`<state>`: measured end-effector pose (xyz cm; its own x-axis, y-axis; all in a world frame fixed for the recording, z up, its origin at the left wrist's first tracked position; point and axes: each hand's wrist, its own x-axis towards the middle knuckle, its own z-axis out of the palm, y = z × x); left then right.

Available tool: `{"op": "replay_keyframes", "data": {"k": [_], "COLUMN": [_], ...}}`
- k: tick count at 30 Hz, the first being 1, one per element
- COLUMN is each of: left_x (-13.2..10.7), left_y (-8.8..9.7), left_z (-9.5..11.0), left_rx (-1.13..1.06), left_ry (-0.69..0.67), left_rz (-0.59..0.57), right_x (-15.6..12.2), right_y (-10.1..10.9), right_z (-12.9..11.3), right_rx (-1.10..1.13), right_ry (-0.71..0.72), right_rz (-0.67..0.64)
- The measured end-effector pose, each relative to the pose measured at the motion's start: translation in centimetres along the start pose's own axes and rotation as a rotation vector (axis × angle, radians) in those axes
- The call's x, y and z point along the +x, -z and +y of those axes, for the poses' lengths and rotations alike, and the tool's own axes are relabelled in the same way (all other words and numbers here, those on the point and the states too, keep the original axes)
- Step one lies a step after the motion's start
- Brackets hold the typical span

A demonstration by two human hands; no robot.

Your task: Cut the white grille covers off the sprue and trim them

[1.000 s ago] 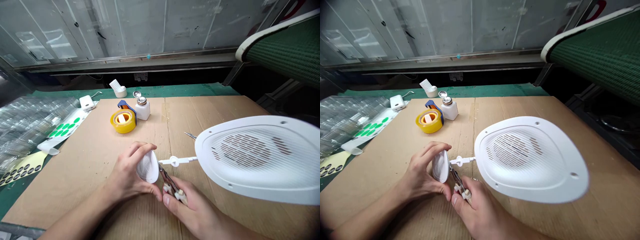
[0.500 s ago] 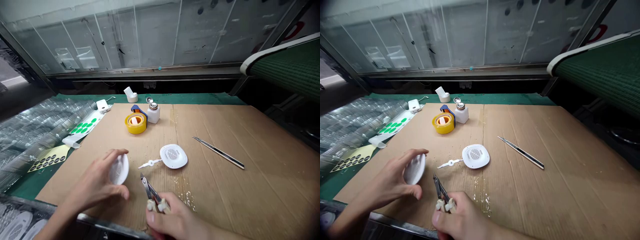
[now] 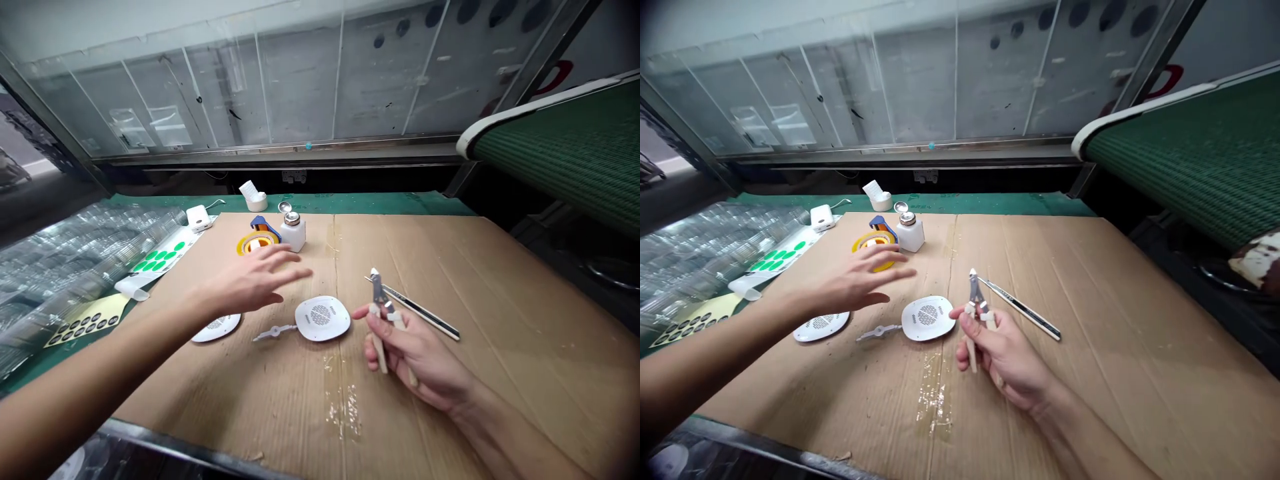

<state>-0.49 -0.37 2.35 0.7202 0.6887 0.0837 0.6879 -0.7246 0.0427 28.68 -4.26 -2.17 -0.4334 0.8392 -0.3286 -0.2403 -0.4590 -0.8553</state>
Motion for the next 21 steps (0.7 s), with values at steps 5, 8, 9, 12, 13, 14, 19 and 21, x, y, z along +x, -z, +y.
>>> {"op": "replay_keyframes", "data": {"k": [5, 8, 9, 12, 13, 14, 19, 21], "left_x": [6.0, 7.4, 7.6, 7.4, 7.1, 6.6, 3.2, 2.2], "left_y": [-1.0, -1.5, -1.5, -0.6, -0.3, 0.0, -0.8, -2.0], "left_z": [2.2, 2.6, 2.4, 1.4, 1.0, 0.7, 1.7, 3.1], "left_rx": [0.019, 0.016, 0.009, -0.035, -0.051, -0.065, -0.203, -0.303], "left_ry": [-0.482, -0.550, -0.544, -0.425, -0.338, -0.225, 0.365, 0.451], "left_rz": [-0.180, -0.202, -0.199, -0.143, -0.095, -0.029, 0.385, 0.465], "right_x": [0.2, 0.0, -0.1, -0.6, -0.7, -0.7, -0.7, -0.9], "right_y": [0.1, 0.3, 0.4, 1.1, 1.3, 1.5, 1.7, 1.3], "right_z": [1.0, 0.4, 0.1, -0.8, -1.1, -1.3, -1.2, -0.8], "right_rx": [0.057, 0.083, 0.091, 0.115, 0.121, 0.123, 0.093, 0.072], "right_ry": [0.075, 0.123, 0.135, 0.170, 0.184, 0.199, 0.209, 0.155], "right_rz": [-0.008, -0.036, -0.046, -0.065, -0.063, -0.057, -0.015, -0.037]}}
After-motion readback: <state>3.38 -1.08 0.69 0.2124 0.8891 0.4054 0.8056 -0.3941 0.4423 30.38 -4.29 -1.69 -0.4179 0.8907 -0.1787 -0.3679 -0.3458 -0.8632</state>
